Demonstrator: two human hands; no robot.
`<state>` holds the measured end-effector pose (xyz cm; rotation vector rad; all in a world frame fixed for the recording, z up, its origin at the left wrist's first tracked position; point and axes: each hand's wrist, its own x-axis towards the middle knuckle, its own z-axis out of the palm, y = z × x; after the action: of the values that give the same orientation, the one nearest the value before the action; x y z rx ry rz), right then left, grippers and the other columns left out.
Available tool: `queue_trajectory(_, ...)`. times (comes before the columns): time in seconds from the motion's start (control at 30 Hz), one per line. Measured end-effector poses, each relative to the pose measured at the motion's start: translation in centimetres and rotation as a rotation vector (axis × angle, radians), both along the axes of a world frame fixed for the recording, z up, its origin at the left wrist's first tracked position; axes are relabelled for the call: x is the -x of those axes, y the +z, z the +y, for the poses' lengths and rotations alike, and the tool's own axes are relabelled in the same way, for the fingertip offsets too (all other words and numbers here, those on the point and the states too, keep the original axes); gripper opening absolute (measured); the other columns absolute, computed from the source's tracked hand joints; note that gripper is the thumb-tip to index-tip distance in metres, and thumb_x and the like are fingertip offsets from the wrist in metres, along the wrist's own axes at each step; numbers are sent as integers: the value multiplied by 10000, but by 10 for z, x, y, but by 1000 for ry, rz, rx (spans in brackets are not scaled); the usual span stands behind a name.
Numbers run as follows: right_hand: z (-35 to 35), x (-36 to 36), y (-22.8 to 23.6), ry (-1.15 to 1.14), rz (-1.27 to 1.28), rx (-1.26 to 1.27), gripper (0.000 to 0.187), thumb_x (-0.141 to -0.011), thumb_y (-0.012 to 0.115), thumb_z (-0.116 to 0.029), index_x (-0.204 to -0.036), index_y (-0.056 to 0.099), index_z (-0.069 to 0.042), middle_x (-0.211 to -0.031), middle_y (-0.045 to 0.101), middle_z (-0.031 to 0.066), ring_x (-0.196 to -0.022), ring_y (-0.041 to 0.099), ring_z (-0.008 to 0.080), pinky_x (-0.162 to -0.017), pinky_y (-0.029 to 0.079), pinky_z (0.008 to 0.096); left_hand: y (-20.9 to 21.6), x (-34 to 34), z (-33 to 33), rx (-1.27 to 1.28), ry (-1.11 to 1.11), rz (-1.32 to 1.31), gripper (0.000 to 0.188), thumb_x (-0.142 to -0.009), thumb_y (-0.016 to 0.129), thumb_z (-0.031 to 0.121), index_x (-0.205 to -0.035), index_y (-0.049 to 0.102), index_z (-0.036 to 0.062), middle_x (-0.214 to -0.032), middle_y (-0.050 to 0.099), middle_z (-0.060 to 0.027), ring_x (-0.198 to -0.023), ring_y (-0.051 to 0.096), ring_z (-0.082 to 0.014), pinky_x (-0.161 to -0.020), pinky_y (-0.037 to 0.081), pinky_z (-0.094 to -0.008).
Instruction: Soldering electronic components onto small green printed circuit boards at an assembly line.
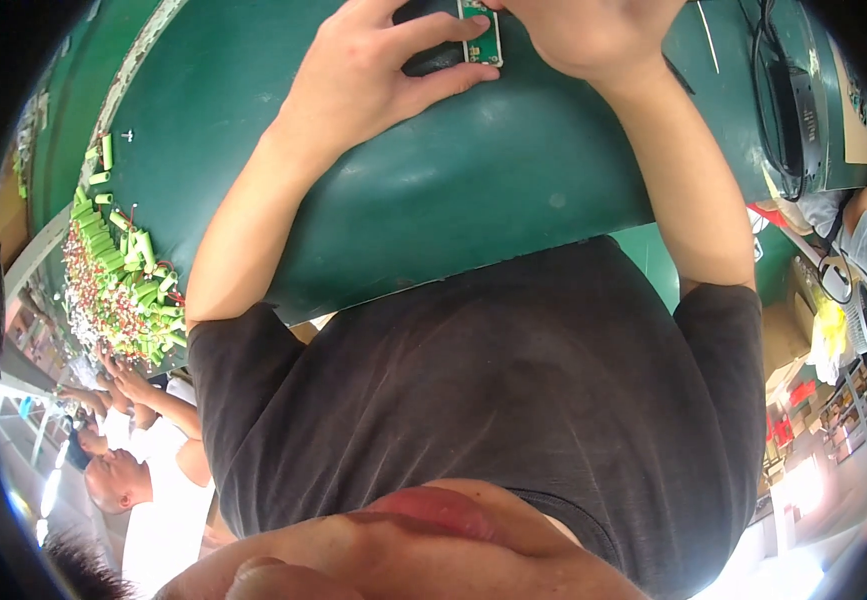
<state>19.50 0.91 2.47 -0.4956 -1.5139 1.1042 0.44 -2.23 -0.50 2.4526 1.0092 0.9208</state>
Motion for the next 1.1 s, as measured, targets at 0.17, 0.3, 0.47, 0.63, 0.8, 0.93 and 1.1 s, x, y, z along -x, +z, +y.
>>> queue_trajectory(0.17,5,4,-4,-11,99,35,402,-937,623,17,-1200,333,-75,-691,518,45,-525,503,131,-522,446,280,-4,-10,3,-50,53,-39,392,-724,864,244,-1067,727,111,-1310,569,-149,-1144,587,-377,-955,505,-486)
queue_trajectory(0.3,14,-6,1,165,182,-97,474,-947,546,56,-1369,378,-81,-715,513,60,-554,479,162,-545,461,360,10,1,13,-12,106,45,368,-737,878,254,-1040,737,101,-1300,613,-194,-1180,607,-401,-1009,510,-488)
queue_trajectory(0.47,16,-5,-6,128,116,-129,465,-929,544,105,-1343,373,-18,-671,535,50,-524,487,143,-503,430,299,23,65,116,-158,320,85,384,-800,806,194,-1123,669,39,-1351,584,-267,-1264,559,-450,-1091,455,-474)
queue_trajectory(0.63,12,1,-18,87,40,-26,474,-849,623,155,-1268,461,5,-770,598,18,-631,569,103,-574,457,262,6,85,205,-316,575,77,348,-818,798,158,-1124,681,40,-1222,634,-215,-1148,604,-428,-1016,482,-477)
queue_trajectory(0.8,16,3,-19,107,132,-11,489,-843,608,180,-1273,468,-8,-802,606,27,-639,580,111,-569,461,267,2,53,225,-157,496,60,218,-846,752,115,-1025,700,3,-997,675,-209,-974,658,-415,-865,526,-464)
queue_trajectory(0.93,16,-1,-9,88,72,-22,487,-850,614,155,-1282,452,0,-711,585,23,-564,557,126,-522,444,272,10,42,228,-193,470,133,117,-878,704,86,-937,678,-11,-931,664,-226,-906,640,-455,-805,512,-500)
queue_trajectory(1.1,21,-34,29,33,336,0,374,-898,670,78,-1237,528,6,-749,608,9,-641,571,82,-594,472,242,17,21,153,-142,388,200,138,-891,708,122,-879,653,-4,-1051,653,-247,-967,638,-453,-829,520,-494)
